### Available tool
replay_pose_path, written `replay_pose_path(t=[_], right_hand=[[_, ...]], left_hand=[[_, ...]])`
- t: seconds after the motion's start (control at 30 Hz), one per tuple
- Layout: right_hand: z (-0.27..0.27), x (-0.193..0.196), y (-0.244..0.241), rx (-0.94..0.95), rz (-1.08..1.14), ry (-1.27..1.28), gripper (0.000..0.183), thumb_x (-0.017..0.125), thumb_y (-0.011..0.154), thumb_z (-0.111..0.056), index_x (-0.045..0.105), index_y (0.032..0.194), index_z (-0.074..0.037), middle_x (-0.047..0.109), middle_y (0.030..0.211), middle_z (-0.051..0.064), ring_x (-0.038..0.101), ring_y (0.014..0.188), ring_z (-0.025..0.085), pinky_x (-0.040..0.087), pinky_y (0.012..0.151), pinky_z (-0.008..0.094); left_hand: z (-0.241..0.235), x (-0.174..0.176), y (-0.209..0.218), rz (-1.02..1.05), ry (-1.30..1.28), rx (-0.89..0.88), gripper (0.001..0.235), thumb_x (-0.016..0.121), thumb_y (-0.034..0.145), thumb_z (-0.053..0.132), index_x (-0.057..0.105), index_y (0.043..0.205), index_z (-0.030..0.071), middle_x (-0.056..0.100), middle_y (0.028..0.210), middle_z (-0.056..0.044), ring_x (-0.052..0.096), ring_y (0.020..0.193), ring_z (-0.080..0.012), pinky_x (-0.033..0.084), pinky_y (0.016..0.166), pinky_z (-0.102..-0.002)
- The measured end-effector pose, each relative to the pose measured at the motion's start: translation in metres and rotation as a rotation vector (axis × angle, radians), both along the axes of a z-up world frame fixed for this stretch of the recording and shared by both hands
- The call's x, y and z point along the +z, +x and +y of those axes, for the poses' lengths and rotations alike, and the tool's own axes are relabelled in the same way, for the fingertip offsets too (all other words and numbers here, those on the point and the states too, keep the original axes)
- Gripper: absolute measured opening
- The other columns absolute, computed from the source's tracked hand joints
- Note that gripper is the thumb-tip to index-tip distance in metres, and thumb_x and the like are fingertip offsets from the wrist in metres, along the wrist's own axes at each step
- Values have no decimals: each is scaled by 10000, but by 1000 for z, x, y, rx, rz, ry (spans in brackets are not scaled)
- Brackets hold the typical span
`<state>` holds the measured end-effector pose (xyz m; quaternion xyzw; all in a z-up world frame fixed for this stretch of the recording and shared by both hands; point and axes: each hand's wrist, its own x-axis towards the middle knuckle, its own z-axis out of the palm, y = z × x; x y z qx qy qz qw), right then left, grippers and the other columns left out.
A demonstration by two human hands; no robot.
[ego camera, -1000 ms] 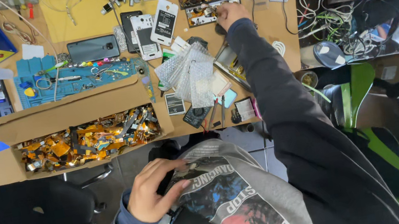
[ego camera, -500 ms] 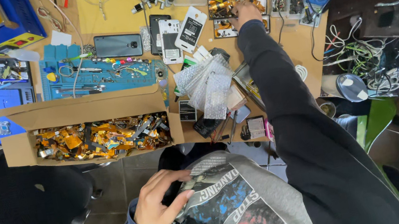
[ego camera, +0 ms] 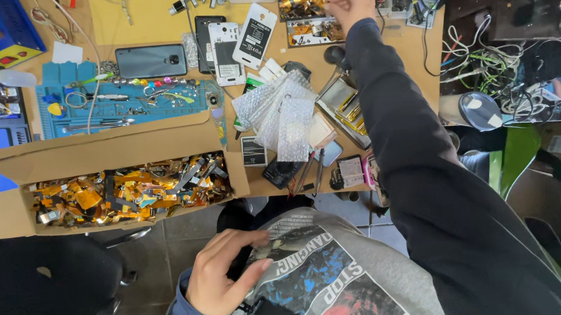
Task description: The person picks up small electronic components, primarily orange ribbon cables, from a cluttered workbench and places them into a cardboard box. The person repeatedly handles individual cables, briefly inspecting them before depositing them into the box.
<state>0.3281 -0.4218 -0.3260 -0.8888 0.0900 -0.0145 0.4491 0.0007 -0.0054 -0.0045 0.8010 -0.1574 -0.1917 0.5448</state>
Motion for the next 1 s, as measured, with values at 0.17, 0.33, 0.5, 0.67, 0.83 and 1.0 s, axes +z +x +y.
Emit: replay_pose_path(t=[0.17, 0.33, 0.5, 0.67, 0.83, 1.0], right_hand=[[-4, 35, -14, -99, 99, 289, 258, 804, 933, -252, 755, 1138, -103, 763, 954, 53, 689, 802, 180, 632, 776, 376], [16, 80, -47, -132, 241, 730, 500, 775, 940, -157, 629, 1387, 15, 696, 1023, 77, 563, 768, 95, 437, 540, 184], [70, 151, -100, -135, 128, 852, 258, 797, 904, -91, 746, 1123, 37, 680, 804, 74, 564, 636, 98, 423, 489, 184], [146, 232, -163, -105, 152, 894, 80, 794, 904, -82, 717, 883, -71, 716, 778, 83, 626, 596, 114, 460, 494, 210], [227, 273, -231, -18, 70, 1010, 181, 798, 862, 7, 648, 957, 43, 688, 731, 206, 726, 614, 217, 539, 496, 223], [285, 284, -292, 111, -9, 1006, 183, 785, 821, 112, 621, 901, 116, 699, 723, 276, 742, 609, 259, 550, 477, 244]], left_hand=[[-1, 9, 14, -136, -79, -93, 317, 670, 957, 297, 677, 1140, 38, 766, 1057, -99, 741, 923, -276, 560, 831, -383], [8, 1, 12, -159, -102, -151, 369, 654, 982, 356, 664, 1215, 70, 743, 1074, -98, 714, 939, -293, 565, 839, -428], [27, 11, 15, -222, -108, -204, 321, 681, 962, 315, 676, 1178, 78, 758, 1024, -48, 713, 911, -227, 535, 849, -369], [52, 12, 13, -212, -27, 64, 194, 713, 929, 251, 740, 1049, 102, 760, 934, -40, 723, 848, -184, 561, 808, -320], [76, 3, 20, -263, -114, 292, 97, 741, 920, 187, 798, 978, 133, 745, 759, -62, 732, 706, -250, 577, 632, -329], [86, 10, 13, -219, -243, 352, 283, 823, 882, 244, 720, 1044, 36, 766, 852, -118, 757, 739, -239, 606, 658, -314]])
